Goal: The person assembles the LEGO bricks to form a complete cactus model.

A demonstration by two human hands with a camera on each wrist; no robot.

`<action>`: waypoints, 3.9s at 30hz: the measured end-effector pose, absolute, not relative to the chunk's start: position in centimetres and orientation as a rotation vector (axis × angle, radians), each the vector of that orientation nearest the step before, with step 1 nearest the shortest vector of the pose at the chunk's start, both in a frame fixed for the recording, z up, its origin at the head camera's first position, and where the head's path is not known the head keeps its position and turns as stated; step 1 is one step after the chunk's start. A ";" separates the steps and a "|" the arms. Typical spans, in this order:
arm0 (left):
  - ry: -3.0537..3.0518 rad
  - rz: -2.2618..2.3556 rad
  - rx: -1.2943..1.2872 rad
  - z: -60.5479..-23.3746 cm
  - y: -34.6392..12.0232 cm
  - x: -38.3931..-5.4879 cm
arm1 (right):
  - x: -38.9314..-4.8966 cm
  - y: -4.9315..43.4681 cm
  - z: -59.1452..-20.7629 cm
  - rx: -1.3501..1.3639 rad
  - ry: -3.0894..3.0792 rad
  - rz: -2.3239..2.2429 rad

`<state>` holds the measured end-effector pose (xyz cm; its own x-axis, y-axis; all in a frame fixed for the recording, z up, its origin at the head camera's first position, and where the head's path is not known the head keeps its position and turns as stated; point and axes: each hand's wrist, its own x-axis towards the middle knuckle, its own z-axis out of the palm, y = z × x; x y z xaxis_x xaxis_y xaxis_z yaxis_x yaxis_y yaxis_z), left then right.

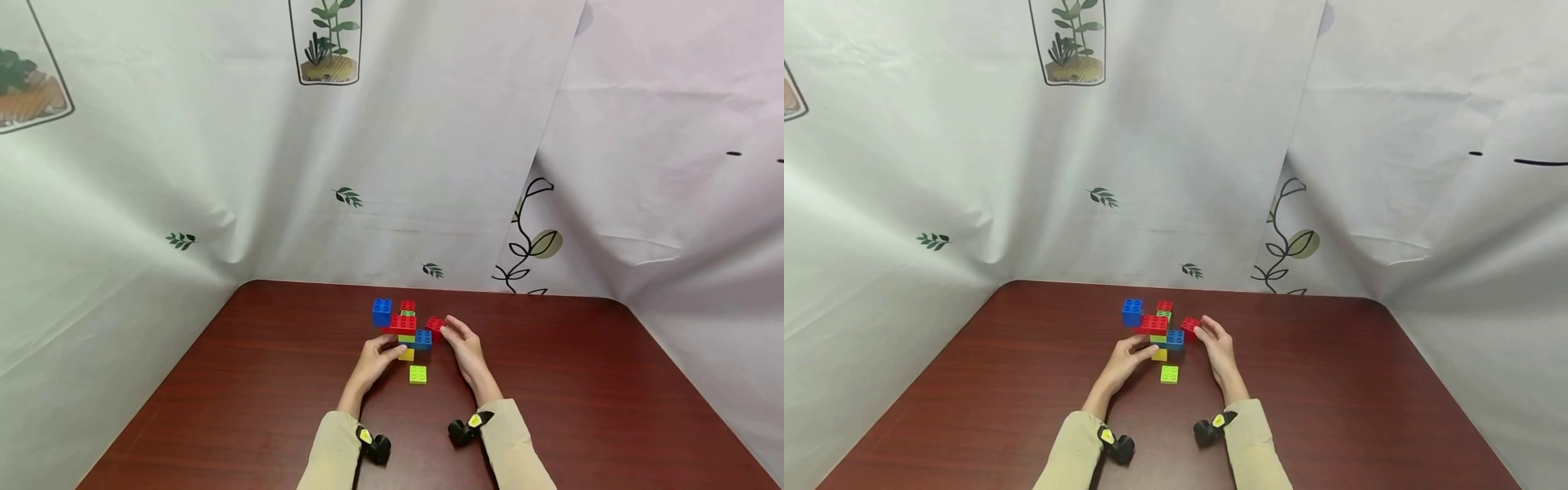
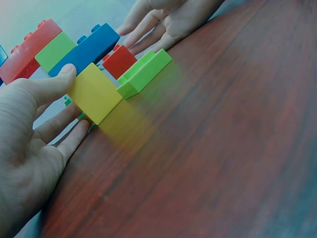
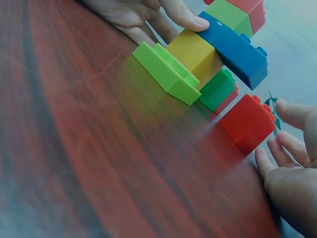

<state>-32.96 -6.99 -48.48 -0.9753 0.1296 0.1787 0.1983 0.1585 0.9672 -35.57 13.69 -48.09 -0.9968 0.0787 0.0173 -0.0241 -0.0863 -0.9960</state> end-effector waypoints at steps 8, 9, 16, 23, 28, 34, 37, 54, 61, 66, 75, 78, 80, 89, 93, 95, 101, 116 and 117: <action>-2.360 -1.921 -0.337 -48.6 -6.9 -33.0 | -34.7 13.9 -48.1 -0.084 -1.857 2.387; -2.357 -1.921 -0.328 -48.6 -6.8 -33.0 | -34.5 14.1 -48.0 -0.063 -1.862 2.402; -2.352 -1.922 -0.321 -48.8 -6.6 -33.3 | -33.4 15.4 -47.7 0.140 -2.166 2.384; -2.352 -1.949 -0.327 -48.7 -6.9 -33.3 | -32.7 16.0 -47.8 0.385 -2.467 2.255; -2.360 -1.926 -0.360 -48.7 -6.9 -33.2 | -32.2 15.9 -47.5 0.510 -2.665 2.033; -2.363 -1.949 -0.319 -48.5 -6.9 -33.2 | -32.3 15.6 -47.5 0.612 -2.728 1.948; -2.356 -1.947 -0.314 -48.5 -6.9 -33.2 | -32.3 15.4 -47.5 0.686 -2.750 1.902; -2.361 -1.981 -0.302 -46.4 -6.7 -31.7 | -32.1 14.3 -47.6 0.825 -2.850 1.516; -2.369 -1.995 -0.327 -45.4 -6.8 -30.9 | -31.8 13.7 -47.6 0.739 -2.870 1.435; -2.362 -1.998 -0.317 -45.5 -6.8 -31.0 | -31.8 13.8 -47.5 0.748 -2.857 1.439; -2.357 -1.995 -0.297 -45.4 -6.6 -30.9 | -32.2 14.7 -47.5 0.789 -2.758 1.802; -2.345 -2.009 -0.293 -45.4 -6.6 -30.8 | -32.1 15.1 -47.3 0.821 -2.742 1.923; -2.341 -2.007 -0.295 -45.4 -6.6 -30.7 | -32.1 15.4 -47.2 0.845 -2.732 1.987; -2.357 -1.958 -0.271 -47.5 -6.6 -32.2 | -32.4 16.3 -47.3 0.924 -2.657 2.143; -2.357 -1.950 -0.254 -48.5 -6.7 -33.0 | -32.5 16.6 -47.4 0.856 -2.524 2.311; -2.353 -1.953 -0.257 -48.7 -6.7 -33.0 | -32.5 16.7 -47.5 0.821 -2.459 2.388; -2.353 -1.951 -0.271 -48.6 -6.8 -33.0 | -32.4 16.9 -47.5 0.693 -2.321 2.547; -2.379 -1.956 -0.277 -48.6 -6.9 -33.1 | -32.6 16.4 -46.8 0.400 -2.097 2.720; -2.381 -1.956 -0.276 -48.6 -6.9 -33.1 | -32.7 16.3 -46.9 0.372 -2.081 2.726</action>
